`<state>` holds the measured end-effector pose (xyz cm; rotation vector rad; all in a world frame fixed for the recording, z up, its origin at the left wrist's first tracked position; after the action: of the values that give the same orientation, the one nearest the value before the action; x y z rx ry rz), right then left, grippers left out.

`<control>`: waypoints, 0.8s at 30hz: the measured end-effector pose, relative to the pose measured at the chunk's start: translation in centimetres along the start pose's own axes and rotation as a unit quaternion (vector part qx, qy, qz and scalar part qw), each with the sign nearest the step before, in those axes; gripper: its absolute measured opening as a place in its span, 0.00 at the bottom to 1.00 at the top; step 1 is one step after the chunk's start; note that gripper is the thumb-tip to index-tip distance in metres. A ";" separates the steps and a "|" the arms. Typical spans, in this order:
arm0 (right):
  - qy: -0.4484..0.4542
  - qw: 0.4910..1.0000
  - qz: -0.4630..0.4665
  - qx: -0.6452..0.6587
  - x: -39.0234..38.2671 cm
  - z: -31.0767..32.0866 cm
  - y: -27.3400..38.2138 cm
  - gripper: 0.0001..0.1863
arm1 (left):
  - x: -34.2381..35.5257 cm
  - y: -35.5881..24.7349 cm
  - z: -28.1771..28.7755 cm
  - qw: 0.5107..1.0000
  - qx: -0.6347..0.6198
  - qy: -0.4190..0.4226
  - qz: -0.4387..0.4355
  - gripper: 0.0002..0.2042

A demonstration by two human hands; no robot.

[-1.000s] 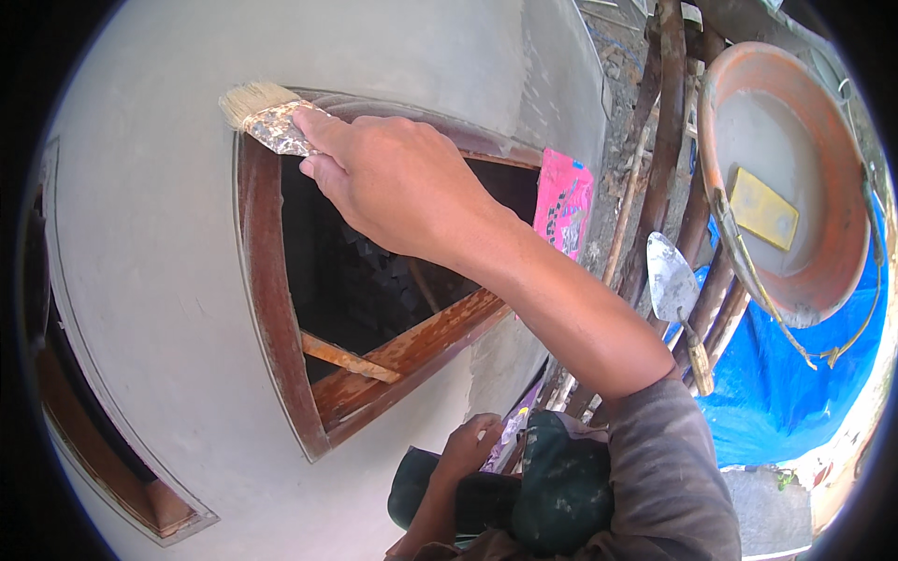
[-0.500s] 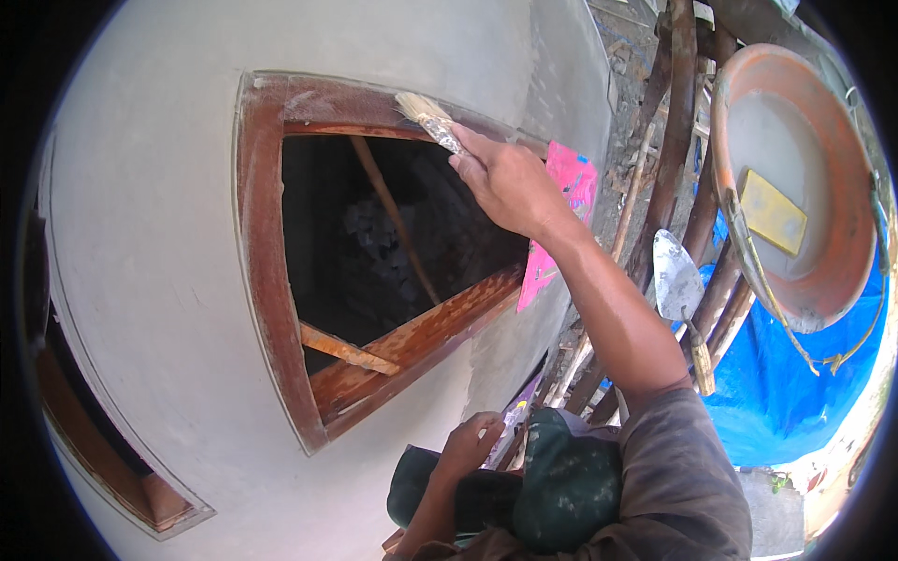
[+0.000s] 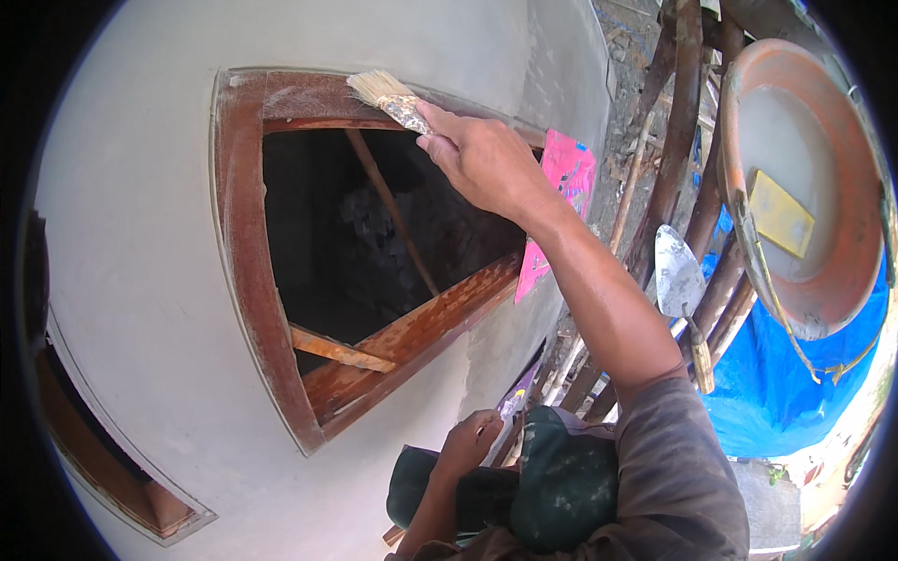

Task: The person applies plaster to the exterior wall around a window opening using a trowel, then smooths the surface. They use a brush to apply a liquid to the window frame and a sanding block to smooth the plastered area.

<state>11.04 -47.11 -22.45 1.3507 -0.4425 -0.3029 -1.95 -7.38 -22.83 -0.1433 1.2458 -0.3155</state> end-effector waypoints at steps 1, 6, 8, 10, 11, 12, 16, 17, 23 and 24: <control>-0.011 1.000 0.008 0.008 -0.2 -0.3 -1.1 0.22 | -0.1 0.0 0.0 1.000 -0.002 0.000 0.003 0.18; 0.010 0.997 -0.062 -0.045 -1.8 -1.8 -10.5 0.22 | 0.1 -0.1 0.0 1.000 0.007 0.000 0.006 0.19; 0.030 0.993 -0.109 -0.018 -2.7 -1.5 -12.6 0.22 | 0.1 -0.3 -0.1 1.000 -0.003 0.003 0.006 0.19; 0.004 0.995 -0.099 -0.019 -3.2 -1.2 -9.7 0.23 | 0.0 -0.2 -0.2 1.000 -0.009 0.003 0.020 0.19; -0.007 0.995 -0.094 -0.018 -3.3 -1.4 -8.0 0.23 | 0.0 -0.1 -0.1 1.000 -0.008 0.004 0.030 0.19; -0.049 0.999 -0.016 -0.015 -3.1 -1.5 -5.7 0.23 | -0.1 0.0 -0.3 0.999 -0.006 0.009 0.039 0.20; -0.018 0.999 0.029 -0.035 -1.5 -2.0 -1.6 0.24 | 0.0 0.2 -0.5 0.999 0.000 0.013 0.045 0.19; -0.023 0.999 0.016 -0.035 -1.4 -2.6 -3.2 0.24 | -0.2 0.0 -0.4 0.998 -0.004 0.013 0.057 0.18; -0.011 0.989 -0.148 -0.022 -3.9 -5.7 -19.4 0.24 | -0.4 -0.1 -0.9 0.997 -0.042 0.021 0.069 0.17; 0.018 0.977 -0.209 -0.028 -5.5 -6.3 -22.6 0.24 | -0.9 -0.2 -1.1 0.996 -0.040 0.033 0.073 0.17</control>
<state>10.14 -43.61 -46.27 1.3861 -0.1130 -0.6322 -3.27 -7.19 -22.36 -0.1112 1.3272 -0.1448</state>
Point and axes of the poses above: each hand's wrist, its own x-axis towards the middle knuckle, its own z-axis out of the back of the hand, y = z × x, the point moved 7 cm from there along x, towards the middle knuckle, and after that the axes turned 14 degrees about y, right-handed, at the moved point
